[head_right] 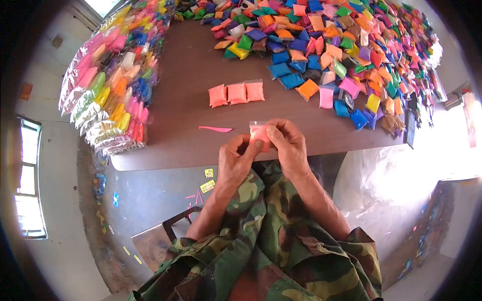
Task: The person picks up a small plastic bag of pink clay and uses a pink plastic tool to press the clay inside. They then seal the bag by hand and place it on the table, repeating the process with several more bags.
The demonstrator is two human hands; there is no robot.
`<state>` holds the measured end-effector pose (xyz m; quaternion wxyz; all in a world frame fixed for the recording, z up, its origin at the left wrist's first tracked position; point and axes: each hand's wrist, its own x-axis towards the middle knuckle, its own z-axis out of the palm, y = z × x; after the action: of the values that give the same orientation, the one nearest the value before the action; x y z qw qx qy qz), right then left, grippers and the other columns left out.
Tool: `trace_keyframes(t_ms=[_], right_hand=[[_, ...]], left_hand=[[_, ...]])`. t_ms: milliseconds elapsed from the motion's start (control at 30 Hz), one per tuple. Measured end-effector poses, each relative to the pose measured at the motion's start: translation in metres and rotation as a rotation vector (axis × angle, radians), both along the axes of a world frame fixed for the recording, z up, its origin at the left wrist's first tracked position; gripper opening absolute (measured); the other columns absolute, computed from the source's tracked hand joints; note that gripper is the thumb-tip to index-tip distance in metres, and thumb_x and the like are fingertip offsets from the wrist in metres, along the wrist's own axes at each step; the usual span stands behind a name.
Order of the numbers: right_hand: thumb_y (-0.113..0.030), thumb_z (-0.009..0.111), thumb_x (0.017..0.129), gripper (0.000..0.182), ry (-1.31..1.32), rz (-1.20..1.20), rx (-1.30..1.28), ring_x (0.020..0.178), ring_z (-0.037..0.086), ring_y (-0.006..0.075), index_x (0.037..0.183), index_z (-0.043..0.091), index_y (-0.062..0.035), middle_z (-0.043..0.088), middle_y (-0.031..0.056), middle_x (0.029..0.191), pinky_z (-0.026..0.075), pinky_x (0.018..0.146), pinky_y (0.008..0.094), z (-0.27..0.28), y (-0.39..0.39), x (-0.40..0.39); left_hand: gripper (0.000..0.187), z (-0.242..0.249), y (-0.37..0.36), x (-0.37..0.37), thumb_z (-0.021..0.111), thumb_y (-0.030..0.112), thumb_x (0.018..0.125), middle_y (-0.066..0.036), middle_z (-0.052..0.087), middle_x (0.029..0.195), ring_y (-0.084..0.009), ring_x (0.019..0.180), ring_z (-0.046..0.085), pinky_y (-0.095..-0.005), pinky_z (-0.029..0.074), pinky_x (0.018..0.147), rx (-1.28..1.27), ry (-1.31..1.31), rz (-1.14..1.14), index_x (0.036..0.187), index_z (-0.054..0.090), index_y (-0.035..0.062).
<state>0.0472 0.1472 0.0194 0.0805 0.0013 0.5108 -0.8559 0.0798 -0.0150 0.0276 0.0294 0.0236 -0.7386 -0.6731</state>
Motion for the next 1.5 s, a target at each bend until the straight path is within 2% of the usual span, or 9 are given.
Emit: trace_keyframes(t_ms=[133,433,500,600,733,1033,1233,1300,1500], right_hand=[[-0.022,0.07,0.111,0.023,-0.062,0.211,0.031,0.093,0.068,0.0091,0.119,0.074,-0.001,0.074,0.0015,0.104,0.057,0.085,0.0263,-0.002,0.003,0.006],[-0.024,0.074,0.109,0.027,0.017,0.025,-0.077,0.095,0.072,0.0118,0.124,0.075,-0.0017,0.076,0.0038,0.108,0.064,0.084,0.0316,-0.017,-0.002,0.008],[-0.025,0.073,0.109,0.027,0.024,0.009,-0.094,0.092,0.07,0.0098,0.124,0.076,-0.0021,0.075,0.0026,0.109,0.06,0.082,0.0293,-0.015,-0.011,0.008],[-0.026,0.073,0.11,0.028,-0.017,0.082,-0.073,0.088,0.065,0.0069,0.124,0.076,-0.003,0.074,0.0007,0.109,0.054,0.077,0.026,-0.015,-0.014,0.003],[-0.028,0.072,0.11,0.029,-0.077,0.114,-0.033,0.08,0.057,0.0043,0.126,0.077,-0.004,0.073,-0.0011,0.105,0.045,0.073,0.0231,-0.009,-0.025,-0.006],[-0.017,0.069,0.111,0.026,-0.001,0.19,0.172,0.104,0.07,0.0099,0.126,0.077,0.0021,0.078,0.004,0.112,0.058,0.094,0.0281,-0.017,-0.031,-0.029],[-0.015,0.068,0.111,0.024,0.012,0.274,0.264,0.102,0.068,0.0086,0.126,0.077,0.0009,0.077,0.0031,0.115,0.056,0.09,0.0268,-0.009,-0.042,-0.041],[-0.015,0.067,0.112,0.023,-0.079,0.297,0.151,0.102,0.067,0.0076,0.125,0.077,0.001,0.077,0.003,0.114,0.055,0.089,0.0261,-0.011,-0.035,-0.044],[-0.012,0.071,0.109,0.019,-0.011,0.206,0.102,0.095,0.068,0.0066,0.121,0.077,0.0015,0.078,0.0034,0.109,0.055,0.084,0.0244,-0.03,-0.019,-0.053]], left_hand=[[0.021,0.007,-0.005,0.002,0.079,0.013,0.102,-0.009,0.08,0.087,-0.0112,0.079,0.071,-0.031,0.057,0.072,-0.107,0.021,-0.024,0.106,0.077,-0.0069],[0.021,0.005,0.001,0.006,0.079,0.012,0.101,-0.009,0.081,0.091,-0.0114,0.081,0.072,-0.0299,0.058,0.073,0.166,0.004,-0.086,0.108,0.076,-0.0082],[0.02,0.002,0.002,0.004,0.079,0.011,0.101,-0.009,0.081,0.089,-0.0105,0.079,0.071,-0.0298,0.057,0.071,0.252,-0.021,-0.041,0.107,0.076,-0.0076],[0.019,-0.009,-0.01,-0.005,0.08,0.011,0.1,-0.01,0.08,0.085,-0.0099,0.076,0.069,-0.0304,0.056,0.068,0.063,-0.02,-0.007,0.105,0.076,-0.0066],[0.022,-0.028,-0.021,-0.012,0.082,0.015,0.099,-0.01,0.079,0.082,-0.0102,0.074,0.068,-0.031,0.056,0.066,0.043,-0.012,-0.003,0.104,0.076,-0.0059],[0.028,-0.005,-0.051,-0.025,0.08,0.02,0.104,-0.002,0.074,0.087,-0.0065,0.08,0.063,-0.0249,0.052,0.071,0.205,-0.026,0.024,0.116,0.076,-0.0052],[0.021,-0.013,-0.061,-0.033,0.079,0.013,0.102,-0.003,0.072,0.083,-0.0068,0.079,0.063,-0.0261,0.052,0.07,0.11,-0.078,0.084,0.108,0.075,-0.0062],[0.02,-0.014,-0.059,-0.035,0.079,0.012,0.102,-0.003,0.072,0.083,-0.0066,0.078,0.062,-0.0265,0.052,0.068,0.013,-0.066,0.101,0.106,0.075,-0.0063],[0.021,0.005,-0.027,-0.05,0.077,0.016,0.106,-0.001,0.073,0.087,-0.0057,0.079,0.062,-0.0253,0.052,0.07,0.129,-0.056,0.108,0.109,0.076,-0.0042]])
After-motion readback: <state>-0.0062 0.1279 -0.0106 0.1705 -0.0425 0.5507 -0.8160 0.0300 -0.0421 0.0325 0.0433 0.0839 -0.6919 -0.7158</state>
